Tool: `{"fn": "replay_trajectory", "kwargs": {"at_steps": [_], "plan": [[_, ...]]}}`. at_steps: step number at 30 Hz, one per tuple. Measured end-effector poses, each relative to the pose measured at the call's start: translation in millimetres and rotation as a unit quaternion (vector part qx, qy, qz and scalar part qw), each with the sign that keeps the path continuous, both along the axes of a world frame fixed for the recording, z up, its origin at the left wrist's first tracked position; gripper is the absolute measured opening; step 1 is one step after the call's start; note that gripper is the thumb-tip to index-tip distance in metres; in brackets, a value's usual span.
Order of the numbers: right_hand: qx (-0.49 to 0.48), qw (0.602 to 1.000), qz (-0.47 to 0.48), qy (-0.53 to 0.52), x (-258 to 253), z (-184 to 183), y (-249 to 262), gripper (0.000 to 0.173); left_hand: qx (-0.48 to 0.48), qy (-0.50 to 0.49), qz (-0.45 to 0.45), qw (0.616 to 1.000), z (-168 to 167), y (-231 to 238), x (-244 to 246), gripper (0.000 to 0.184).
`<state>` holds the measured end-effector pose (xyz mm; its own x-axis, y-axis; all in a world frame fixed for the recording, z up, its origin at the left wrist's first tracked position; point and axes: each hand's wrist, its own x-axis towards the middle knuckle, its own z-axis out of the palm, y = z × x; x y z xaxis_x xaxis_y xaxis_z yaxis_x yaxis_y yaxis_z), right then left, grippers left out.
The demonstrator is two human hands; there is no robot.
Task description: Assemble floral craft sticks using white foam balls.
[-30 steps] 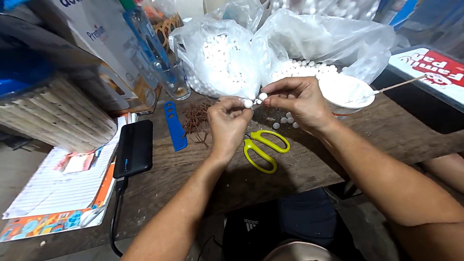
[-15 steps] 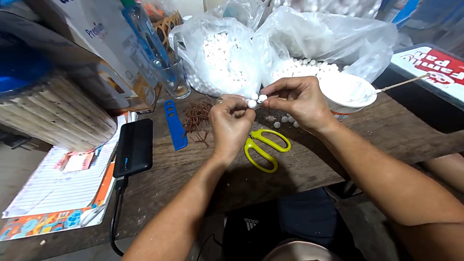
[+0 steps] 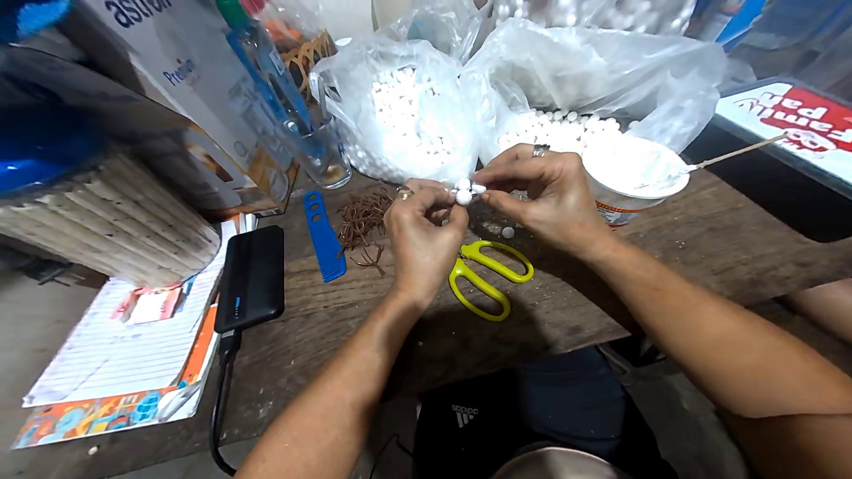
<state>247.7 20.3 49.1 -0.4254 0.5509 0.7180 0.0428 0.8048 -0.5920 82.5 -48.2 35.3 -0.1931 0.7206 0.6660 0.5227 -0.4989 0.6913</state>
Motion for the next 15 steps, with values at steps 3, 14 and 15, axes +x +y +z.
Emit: {"fn": "replay_trajectory", "kwargs": {"at_steps": [3, 14, 15], "plan": [[0.000, 1.000, 0.002, 0.007, 0.1, 0.4, -0.4, 0.016, 0.012, -0.012, 0.003, 1.000, 0.7, 1.0, 1.2, 0.007], [0.052, 0.999, -0.002, 0.007, 0.1, 0.1, -2.8, 0.011, 0.040, 0.008, 0.010, 0.999, -3.0, 3.1, 0.7, 0.003], [0.055, 0.998, -0.003, 0.007, 0.3, 0.1, -2.5, 0.011, 0.043, 0.009, 0.008, 0.999, -3.5, 3.2, 0.6, 0.003]]}}
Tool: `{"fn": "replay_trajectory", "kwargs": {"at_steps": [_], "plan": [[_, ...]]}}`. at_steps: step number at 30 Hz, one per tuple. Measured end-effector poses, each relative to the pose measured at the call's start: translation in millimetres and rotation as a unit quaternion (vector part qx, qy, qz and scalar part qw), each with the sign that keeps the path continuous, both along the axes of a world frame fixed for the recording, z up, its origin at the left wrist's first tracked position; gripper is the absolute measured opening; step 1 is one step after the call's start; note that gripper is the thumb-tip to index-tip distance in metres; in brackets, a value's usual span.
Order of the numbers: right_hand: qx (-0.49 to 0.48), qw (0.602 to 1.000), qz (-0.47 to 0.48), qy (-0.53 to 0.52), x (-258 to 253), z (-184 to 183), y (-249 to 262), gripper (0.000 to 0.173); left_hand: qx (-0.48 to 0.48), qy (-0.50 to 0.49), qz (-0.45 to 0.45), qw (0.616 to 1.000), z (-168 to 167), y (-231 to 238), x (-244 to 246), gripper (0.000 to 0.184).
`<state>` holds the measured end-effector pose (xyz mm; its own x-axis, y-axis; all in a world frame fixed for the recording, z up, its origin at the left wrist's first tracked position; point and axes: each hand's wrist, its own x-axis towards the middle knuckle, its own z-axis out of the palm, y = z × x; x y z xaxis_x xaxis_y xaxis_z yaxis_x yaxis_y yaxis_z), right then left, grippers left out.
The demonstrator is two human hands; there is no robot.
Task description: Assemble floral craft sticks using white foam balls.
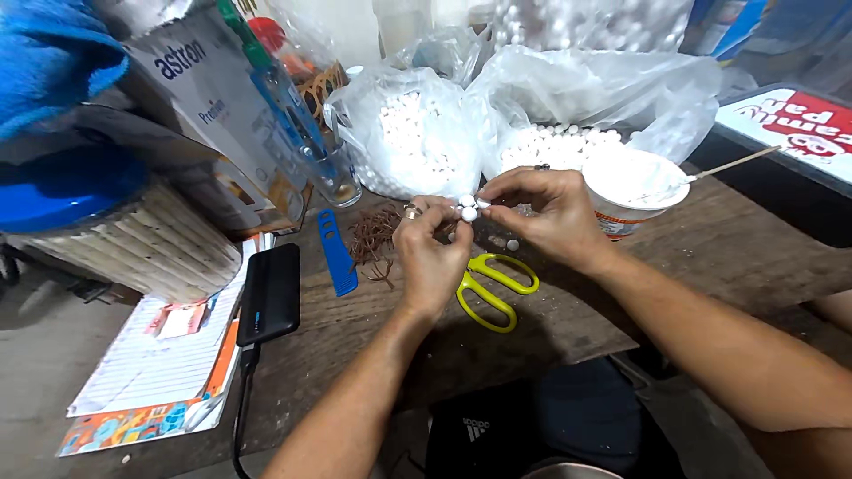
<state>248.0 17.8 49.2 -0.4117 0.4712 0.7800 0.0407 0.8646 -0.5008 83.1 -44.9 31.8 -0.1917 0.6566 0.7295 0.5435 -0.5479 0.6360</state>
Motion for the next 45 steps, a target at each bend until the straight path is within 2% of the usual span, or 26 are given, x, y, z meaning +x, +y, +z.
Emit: {"fn": "replay_trajectory", "kwargs": {"at_steps": [3, 9, 14, 38, 40, 41, 43, 45], "plan": [[0.001, 1.000, -0.006, -0.005, 1.0, 0.4, -0.5, 0.010, 0.011, -0.001, -0.005, 1.000, -1.1, 0.5, 0.2, 0.002], [-0.095, 0.995, 0.010, 0.019, 1.7, 3.2, -3.3, 0.011, 0.014, -0.011, -0.010, 1.000, -1.6, 0.3, 1.0, 0.002], [-0.112, 0.993, 0.015, 0.028, 0.5, 2.8, -2.4, 0.014, 0.018, -0.020, -0.008, 1.000, -0.9, 0.1, 2.1, 0.002], [-0.047, 0.999, -0.013, 0.007, -5.3, 0.5, -7.7, 0.010, 0.025, -0.042, -0.032, 0.998, -5.3, 3.4, 3.0, 0.002], [-0.067, 0.997, -0.018, 0.016, -3.9, 3.0, -7.9, 0.017, -0.002, -0.103, -0.061, 0.993, 0.6, 1.3, 4.7, 0.005], [-0.095, 0.995, -0.011, 0.025, -2.2, 5.4, -7.9, 0.025, -0.026, -0.160, -0.085, 0.983, 4.7, 0.2, 5.5, 0.009], [-0.176, 0.984, 0.003, 0.041, 0.6, 11.3, -9.2, 0.037, -0.077, -0.299, -0.139, 0.941, 11.8, 0.0, 5.5, 0.015], [-0.243, 0.969, 0.016, 0.034, -0.5, 12.9, -12.0, 0.029, -0.121, -0.386, -0.180, 0.897, 16.3, 0.1, 4.0, 0.017]]}}
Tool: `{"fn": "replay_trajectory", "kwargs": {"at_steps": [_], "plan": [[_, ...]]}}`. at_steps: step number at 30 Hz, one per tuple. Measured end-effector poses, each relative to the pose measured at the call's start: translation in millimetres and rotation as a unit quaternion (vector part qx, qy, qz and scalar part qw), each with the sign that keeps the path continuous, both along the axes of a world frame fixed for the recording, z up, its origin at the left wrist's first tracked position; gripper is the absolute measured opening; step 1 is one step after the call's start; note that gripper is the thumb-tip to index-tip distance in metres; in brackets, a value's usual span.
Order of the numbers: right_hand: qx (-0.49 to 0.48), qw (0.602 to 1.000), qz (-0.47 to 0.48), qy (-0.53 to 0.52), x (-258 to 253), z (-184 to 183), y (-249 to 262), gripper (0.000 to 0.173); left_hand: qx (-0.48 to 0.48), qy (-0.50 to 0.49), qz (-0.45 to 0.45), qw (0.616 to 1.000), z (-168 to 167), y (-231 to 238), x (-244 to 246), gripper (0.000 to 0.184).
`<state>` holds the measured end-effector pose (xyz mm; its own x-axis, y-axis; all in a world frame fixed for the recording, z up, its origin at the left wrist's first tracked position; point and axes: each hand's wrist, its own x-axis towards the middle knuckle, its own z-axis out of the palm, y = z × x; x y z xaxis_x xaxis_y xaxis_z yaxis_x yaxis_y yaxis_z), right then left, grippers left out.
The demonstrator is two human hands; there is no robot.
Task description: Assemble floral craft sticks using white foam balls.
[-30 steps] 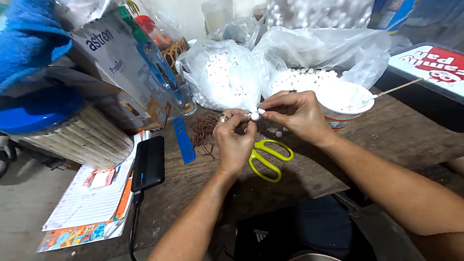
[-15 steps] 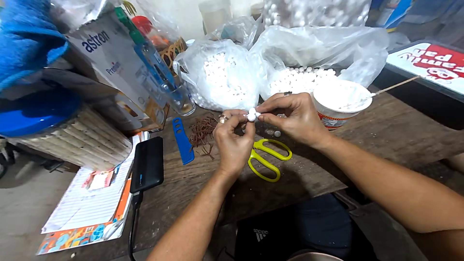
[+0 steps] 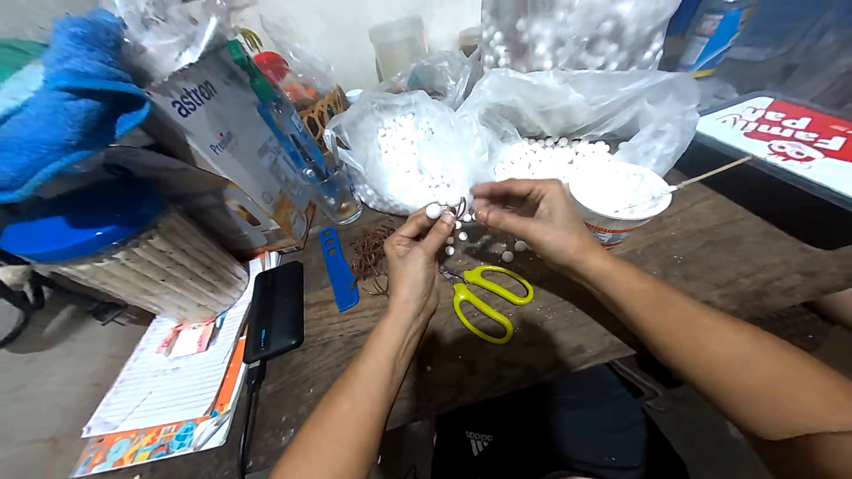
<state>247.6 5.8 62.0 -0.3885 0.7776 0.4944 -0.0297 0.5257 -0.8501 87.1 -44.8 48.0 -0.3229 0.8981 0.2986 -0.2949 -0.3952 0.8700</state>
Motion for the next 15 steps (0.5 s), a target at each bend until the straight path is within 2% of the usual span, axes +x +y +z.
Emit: {"fn": "replay_trajectory", "kwargs": {"at_steps": [2, 5, 9, 12, 15], "plan": [[-0.035, 0.999, 0.029, -0.025, -5.4, -1.5, -5.2, 0.018, -0.021, -0.046, -0.033, 0.998, 0.8, 1.1, 0.6, 0.019], [-0.016, 0.999, 0.042, -0.026, -14.4, -5.7, -10.8, 0.006, -0.017, -0.050, -0.058, 0.997, -1.1, 0.6, 1.8, 0.021], [0.017, 0.999, -0.022, -0.026, 0.7, 3.1, -11.0, 0.007, -0.005, 0.003, -0.061, 0.998, -0.2, -0.1, 3.5, 0.023], [0.217, 0.966, -0.142, -0.012, 25.8, 10.7, -8.8, 0.013, 0.011, 0.059, -0.073, 0.996, -6.9, 2.3, -0.2, 0.024], [0.413, 0.882, -0.227, 0.022, 53.5, 45.6, -13.1, 0.011, 0.003, 0.091, -0.082, 0.992, -7.7, 1.4, 1.2, 0.026]]}}
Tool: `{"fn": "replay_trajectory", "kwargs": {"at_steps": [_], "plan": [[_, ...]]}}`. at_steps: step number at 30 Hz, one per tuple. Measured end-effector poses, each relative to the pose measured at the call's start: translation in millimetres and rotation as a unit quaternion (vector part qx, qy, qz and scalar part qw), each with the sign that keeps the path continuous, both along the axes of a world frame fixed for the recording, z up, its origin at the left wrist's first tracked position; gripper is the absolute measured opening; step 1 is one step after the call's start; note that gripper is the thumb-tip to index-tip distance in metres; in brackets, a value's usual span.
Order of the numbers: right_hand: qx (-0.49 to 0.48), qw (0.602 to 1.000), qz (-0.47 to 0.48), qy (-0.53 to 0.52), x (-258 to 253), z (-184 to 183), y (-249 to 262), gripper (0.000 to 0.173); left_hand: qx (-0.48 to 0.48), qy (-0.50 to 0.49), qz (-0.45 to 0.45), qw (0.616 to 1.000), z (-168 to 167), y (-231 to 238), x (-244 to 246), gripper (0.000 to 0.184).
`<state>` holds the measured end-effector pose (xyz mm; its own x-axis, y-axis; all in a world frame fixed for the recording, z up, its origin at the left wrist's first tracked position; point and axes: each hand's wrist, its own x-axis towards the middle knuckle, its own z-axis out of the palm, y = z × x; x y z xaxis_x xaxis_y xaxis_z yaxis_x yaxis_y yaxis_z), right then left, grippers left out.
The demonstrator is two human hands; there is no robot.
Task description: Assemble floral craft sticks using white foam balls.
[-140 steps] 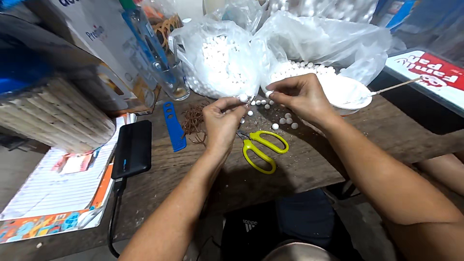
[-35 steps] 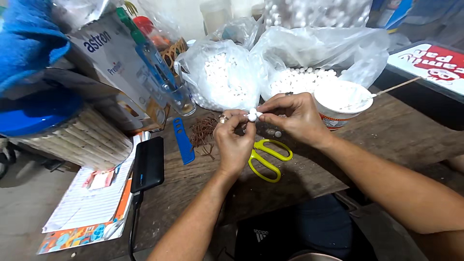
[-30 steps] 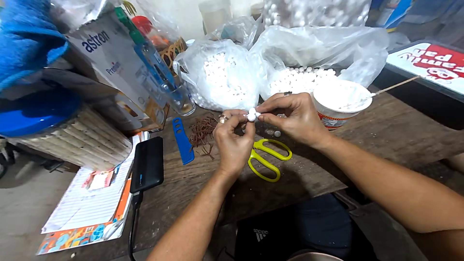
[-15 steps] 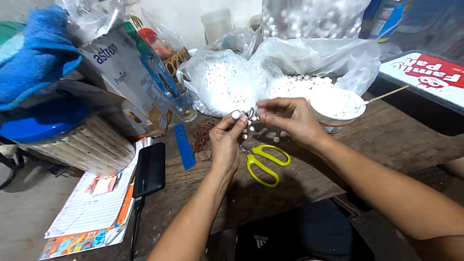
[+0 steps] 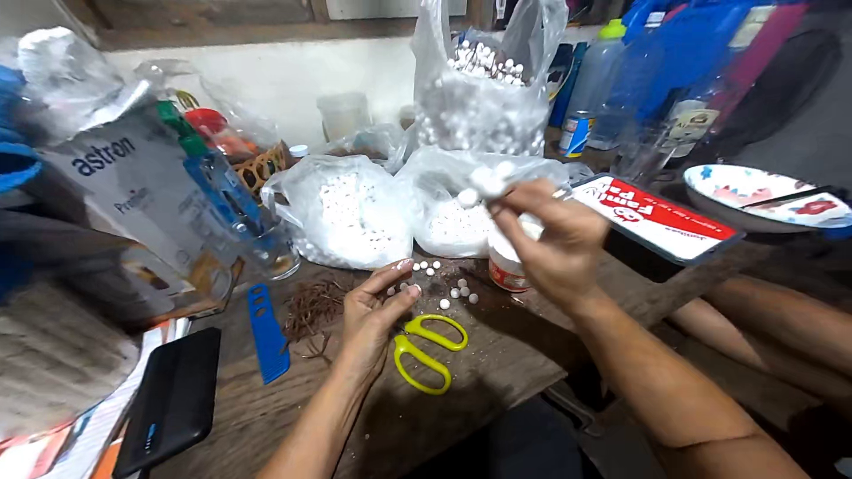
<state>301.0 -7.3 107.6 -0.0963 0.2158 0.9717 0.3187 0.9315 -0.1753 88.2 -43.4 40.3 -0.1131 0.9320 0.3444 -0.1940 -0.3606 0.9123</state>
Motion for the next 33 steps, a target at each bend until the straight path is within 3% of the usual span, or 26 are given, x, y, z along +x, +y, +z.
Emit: {"fn": "replay_trajectory", "kwargs": {"at_steps": [3, 5, 7, 10, 12, 16, 20, 22, 25, 28, 33], "plan": [[0.103, 0.993, -0.055, 0.032, 17.1, 49.6, 19.4, 0.014, -0.006, 0.022, 0.000, 1.000, -0.6, -2.0, 0.9, 0.024], [0.087, 0.990, -0.096, 0.058, 20.9, 88.3, 56.9, 0.017, -0.010, 0.026, 0.004, 1.000, -1.0, -1.1, 0.2, 0.023], [-0.041, 0.985, -0.165, 0.039, 24.8, 129.1, 100.0, 0.019, -0.013, 0.026, 0.016, 0.999, -1.1, -0.1, -0.4, 0.021], [-0.280, 0.932, -0.219, -0.065, 28.6, 172.7, 142.3, 0.034, -0.024, 0.025, 0.032, 0.999, 0.9, -0.6, -2.2, 0.019], [-0.304, 0.923, -0.223, -0.076, 30.1, 177.6, 146.5, 0.035, -0.029, 0.021, 0.045, 0.998, 4.5, -0.3, -3.1, 0.018], [-0.226, 0.968, -0.099, -0.041, 20.7, 140.6, 98.7, 0.009, -0.042, 0.023, 0.058, 0.997, 3.7, 1.2, -11.7, 0.019], [-0.144, 0.963, -0.037, -0.224, 12.8, 71.0, 21.1, 0.026, -0.058, 0.044, 0.078, 0.994, 7.0, 4.9, -21.6, 0.018], [-0.143, 0.948, -0.030, -0.282, 11.0, 36.8, 0.8, 0.023, -0.055, 0.035, 0.089, 0.994, 9.2, 9.3, -21.0, 0.015], [-0.173, 0.927, -0.063, -0.327, 9.5, -9.5, -7.2, 0.010, -0.051, 0.042, 0.098, 0.993, 10.3, 8.5, -18.8, 0.012], [-0.171, 0.913, -0.099, -0.356, 7.3, -42.6, -3.5, 0.013, -0.031, 0.050, 0.111, 0.992, 11.8, 6.9, -17.9, 0.010], [-0.175, 0.917, -0.043, -0.355, -11.0, -48.3, -0.3, 0.012, 0.021, 0.054, 0.163, 0.985, 20.2, 9.4, -30.7, 0.011]]}}
